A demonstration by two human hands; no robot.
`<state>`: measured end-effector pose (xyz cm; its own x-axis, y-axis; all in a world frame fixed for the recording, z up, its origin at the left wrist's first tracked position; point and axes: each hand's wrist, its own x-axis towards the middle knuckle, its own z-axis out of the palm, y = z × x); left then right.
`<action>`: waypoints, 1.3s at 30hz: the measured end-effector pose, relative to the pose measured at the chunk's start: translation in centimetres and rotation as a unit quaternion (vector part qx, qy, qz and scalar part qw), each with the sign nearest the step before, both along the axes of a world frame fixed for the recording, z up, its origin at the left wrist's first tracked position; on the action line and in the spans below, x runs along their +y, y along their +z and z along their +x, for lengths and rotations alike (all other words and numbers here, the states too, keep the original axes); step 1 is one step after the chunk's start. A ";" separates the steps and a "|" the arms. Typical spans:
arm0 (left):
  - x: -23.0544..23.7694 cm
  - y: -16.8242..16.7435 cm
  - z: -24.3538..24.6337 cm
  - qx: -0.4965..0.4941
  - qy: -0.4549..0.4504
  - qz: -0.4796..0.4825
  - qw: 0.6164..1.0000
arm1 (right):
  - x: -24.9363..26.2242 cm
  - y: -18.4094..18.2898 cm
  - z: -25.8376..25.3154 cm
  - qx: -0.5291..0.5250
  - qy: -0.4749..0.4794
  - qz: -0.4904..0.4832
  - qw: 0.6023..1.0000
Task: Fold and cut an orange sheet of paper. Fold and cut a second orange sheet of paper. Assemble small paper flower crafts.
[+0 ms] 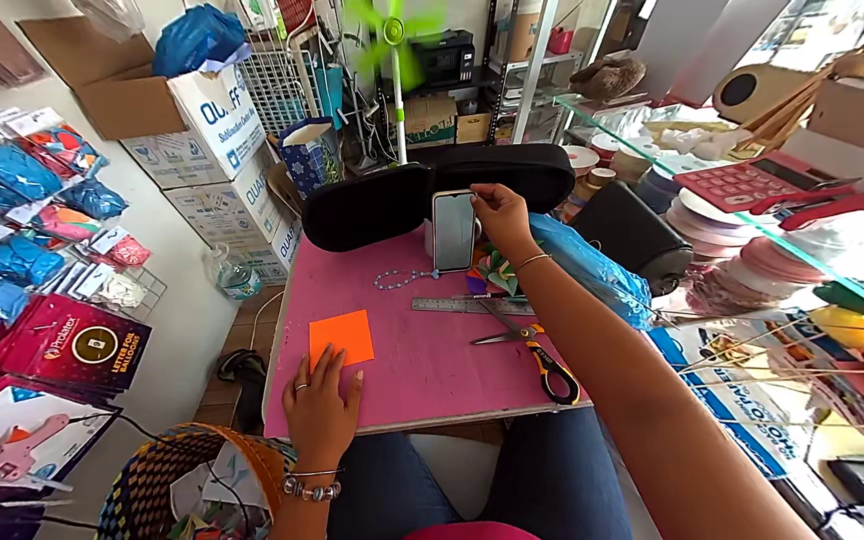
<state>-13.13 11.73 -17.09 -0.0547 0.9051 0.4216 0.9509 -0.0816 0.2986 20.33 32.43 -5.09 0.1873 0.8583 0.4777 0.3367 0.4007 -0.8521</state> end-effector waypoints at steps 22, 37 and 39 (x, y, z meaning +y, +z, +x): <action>-0.1 0.1 0.1 -0.001 -0.004 -0.006 1.000 | -7.7 0.0 -2.6 0.095 0.018 0.011 0.995; -0.2 -0.6 -0.2 -0.027 -0.023 0.060 0.998 | -18.9 -10.7 -10.8 -0.397 0.198 -0.020 0.896; -0.5 -0.9 -0.4 -0.014 -0.046 0.080 0.996 | -19.3 -11.2 -11.0 -0.389 0.159 -0.001 0.908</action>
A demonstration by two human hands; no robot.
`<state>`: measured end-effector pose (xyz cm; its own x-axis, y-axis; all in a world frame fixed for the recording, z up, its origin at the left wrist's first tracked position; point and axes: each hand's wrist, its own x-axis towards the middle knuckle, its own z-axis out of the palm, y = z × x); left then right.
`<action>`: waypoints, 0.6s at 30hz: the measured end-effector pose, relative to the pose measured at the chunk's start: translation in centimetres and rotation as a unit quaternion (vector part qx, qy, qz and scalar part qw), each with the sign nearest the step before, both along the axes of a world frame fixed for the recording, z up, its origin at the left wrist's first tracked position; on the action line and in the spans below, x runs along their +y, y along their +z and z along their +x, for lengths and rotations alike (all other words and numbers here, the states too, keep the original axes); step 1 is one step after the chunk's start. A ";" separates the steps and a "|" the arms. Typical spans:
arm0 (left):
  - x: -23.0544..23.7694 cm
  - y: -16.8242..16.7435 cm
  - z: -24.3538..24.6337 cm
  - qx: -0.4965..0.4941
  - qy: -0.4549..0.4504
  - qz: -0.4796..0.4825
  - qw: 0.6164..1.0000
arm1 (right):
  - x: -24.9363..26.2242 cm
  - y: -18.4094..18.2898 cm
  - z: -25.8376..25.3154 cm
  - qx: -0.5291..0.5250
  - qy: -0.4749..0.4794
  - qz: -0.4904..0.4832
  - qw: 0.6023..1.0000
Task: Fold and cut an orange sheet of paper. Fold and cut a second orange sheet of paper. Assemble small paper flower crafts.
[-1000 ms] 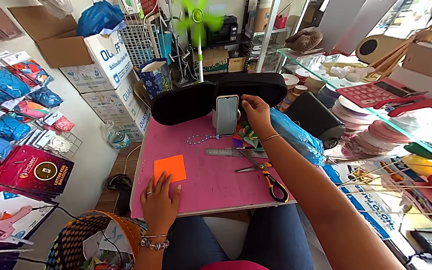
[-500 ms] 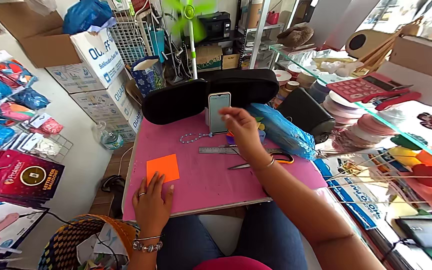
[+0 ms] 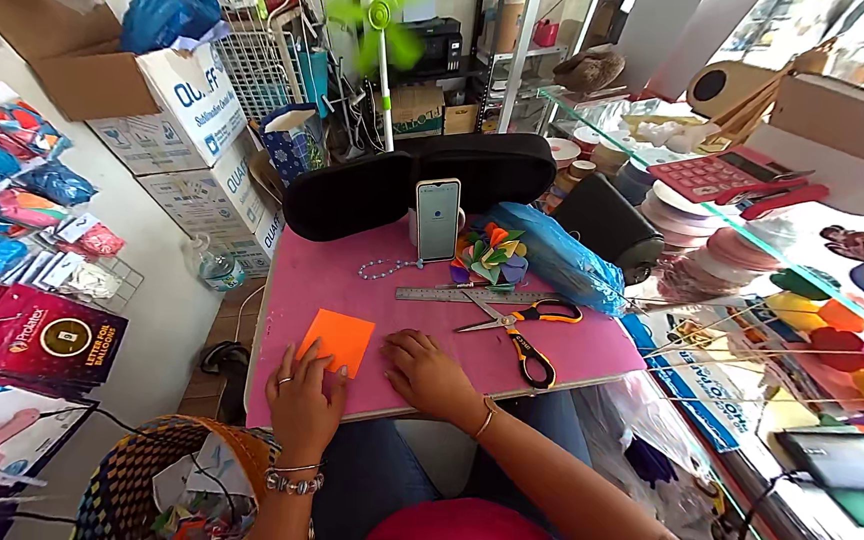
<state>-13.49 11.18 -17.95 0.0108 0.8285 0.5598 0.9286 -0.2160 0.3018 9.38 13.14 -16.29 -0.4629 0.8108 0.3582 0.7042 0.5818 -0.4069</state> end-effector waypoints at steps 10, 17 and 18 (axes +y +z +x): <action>-3.3 -2.5 2.3 0.116 -0.198 0.074 0.971 | 0.0 -0.2 0.7 0.116 -0.030 0.043 0.992; -2.9 -1.0 2.2 0.019 -0.246 0.070 0.966 | -1.8 -0.7 3.9 0.159 0.109 0.003 0.981; -2.9 -0.8 2.1 0.018 -0.245 0.059 0.967 | -2.0 -0.7 4.4 0.160 0.112 -0.002 0.981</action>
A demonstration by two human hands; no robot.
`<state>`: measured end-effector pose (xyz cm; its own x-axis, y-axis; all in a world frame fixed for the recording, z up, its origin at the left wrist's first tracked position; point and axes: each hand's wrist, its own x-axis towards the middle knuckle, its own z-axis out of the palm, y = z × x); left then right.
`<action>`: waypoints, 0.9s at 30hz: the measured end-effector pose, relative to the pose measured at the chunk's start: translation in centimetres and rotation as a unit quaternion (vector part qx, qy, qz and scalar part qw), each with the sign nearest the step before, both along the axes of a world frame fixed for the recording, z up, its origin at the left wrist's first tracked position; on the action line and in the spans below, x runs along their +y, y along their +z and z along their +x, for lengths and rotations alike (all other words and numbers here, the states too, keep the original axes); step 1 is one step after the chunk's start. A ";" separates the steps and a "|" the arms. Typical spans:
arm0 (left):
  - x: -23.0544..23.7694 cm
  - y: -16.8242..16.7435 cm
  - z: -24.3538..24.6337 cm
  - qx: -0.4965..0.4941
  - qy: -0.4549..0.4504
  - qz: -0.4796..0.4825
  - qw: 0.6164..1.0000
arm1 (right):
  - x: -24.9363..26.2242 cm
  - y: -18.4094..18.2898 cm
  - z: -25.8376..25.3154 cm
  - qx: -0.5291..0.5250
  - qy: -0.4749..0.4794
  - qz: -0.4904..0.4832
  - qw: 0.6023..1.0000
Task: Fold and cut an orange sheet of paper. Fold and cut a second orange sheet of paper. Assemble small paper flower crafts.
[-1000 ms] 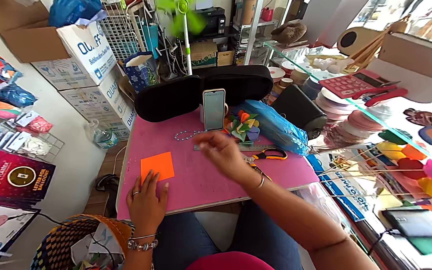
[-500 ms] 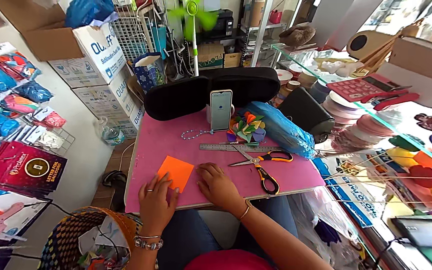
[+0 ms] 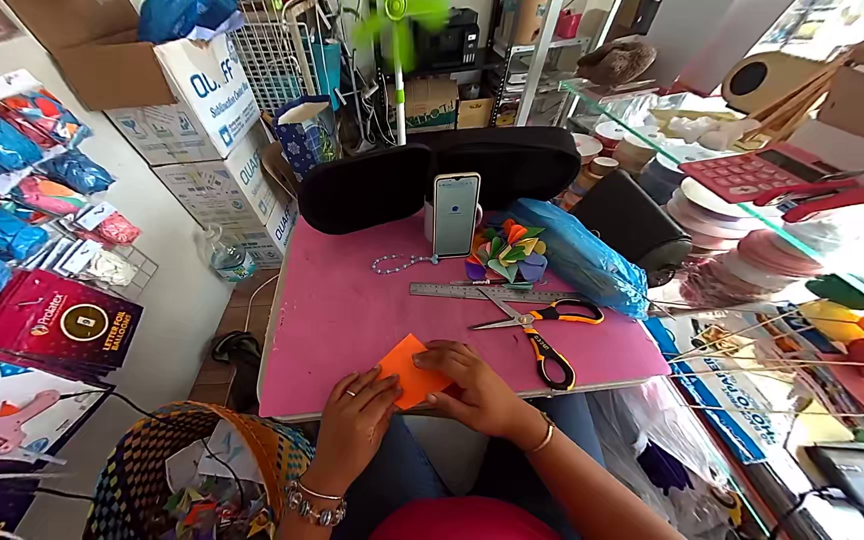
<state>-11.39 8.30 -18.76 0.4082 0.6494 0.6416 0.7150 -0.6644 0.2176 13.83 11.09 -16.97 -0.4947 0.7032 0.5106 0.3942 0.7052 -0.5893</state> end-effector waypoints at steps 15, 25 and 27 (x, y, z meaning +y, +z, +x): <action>2.9 0.7 1.3 0.032 0.021 -0.037 0.999 | 14.6 6.5 3.7 -0.081 -0.400 -0.130 0.904; 2.9 0.5 1.2 0.024 0.020 -0.044 0.999 | 15.9 6.6 1.8 -0.080 -0.442 -0.140 0.883; 2.9 0.5 1.2 0.024 0.021 -0.042 0.999 | 15.6 6.1 1.7 -0.074 -0.444 -0.119 0.885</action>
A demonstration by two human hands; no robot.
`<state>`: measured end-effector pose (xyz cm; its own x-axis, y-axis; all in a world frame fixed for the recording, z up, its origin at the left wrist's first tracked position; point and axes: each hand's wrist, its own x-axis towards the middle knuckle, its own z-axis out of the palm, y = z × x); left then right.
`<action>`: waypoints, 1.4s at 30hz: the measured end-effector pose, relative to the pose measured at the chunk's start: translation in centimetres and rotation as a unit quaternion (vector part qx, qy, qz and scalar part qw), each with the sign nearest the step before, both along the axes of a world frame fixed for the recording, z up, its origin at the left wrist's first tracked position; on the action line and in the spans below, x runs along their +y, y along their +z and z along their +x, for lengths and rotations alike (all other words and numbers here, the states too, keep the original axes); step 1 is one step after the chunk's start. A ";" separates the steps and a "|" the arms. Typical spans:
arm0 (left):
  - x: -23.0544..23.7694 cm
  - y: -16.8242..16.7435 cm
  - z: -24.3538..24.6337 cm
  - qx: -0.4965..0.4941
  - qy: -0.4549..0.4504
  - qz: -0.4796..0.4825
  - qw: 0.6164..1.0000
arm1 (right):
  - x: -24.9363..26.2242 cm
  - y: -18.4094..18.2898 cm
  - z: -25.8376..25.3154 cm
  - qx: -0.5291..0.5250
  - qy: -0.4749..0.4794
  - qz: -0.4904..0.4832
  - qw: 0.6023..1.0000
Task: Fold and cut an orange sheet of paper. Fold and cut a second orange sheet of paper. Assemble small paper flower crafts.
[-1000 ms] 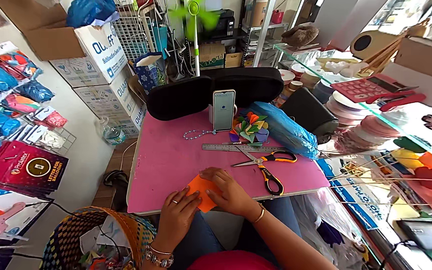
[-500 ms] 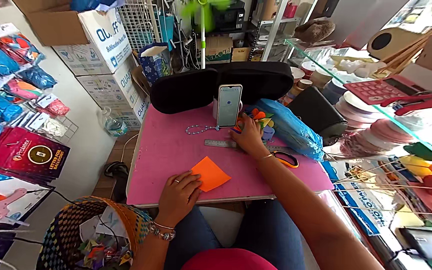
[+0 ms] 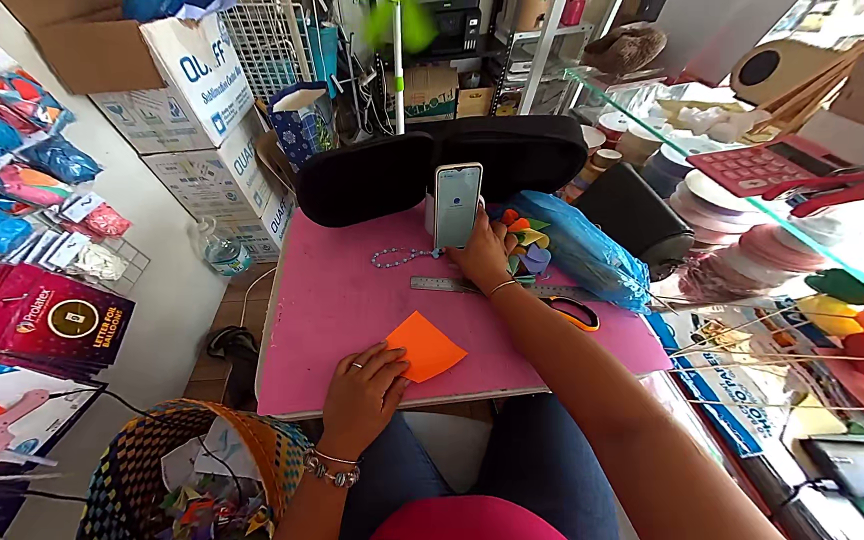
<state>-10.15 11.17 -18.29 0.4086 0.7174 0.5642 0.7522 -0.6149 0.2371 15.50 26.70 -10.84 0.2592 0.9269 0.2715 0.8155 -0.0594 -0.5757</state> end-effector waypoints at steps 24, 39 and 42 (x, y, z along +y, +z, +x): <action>0.1 -0.1 0.0 0.004 0.006 0.008 1.000 | 1.3 -0.2 0.3 -0.020 -0.009 -0.026 0.999; 0.0 -0.1 0.1 -0.003 0.007 0.014 1.000 | 1.1 0.0 0.4 -0.025 0.003 -0.023 0.999; 0.0 0.0 0.1 0.001 0.008 0.014 1.000 | 1.1 0.2 0.4 -0.029 0.002 -0.028 0.999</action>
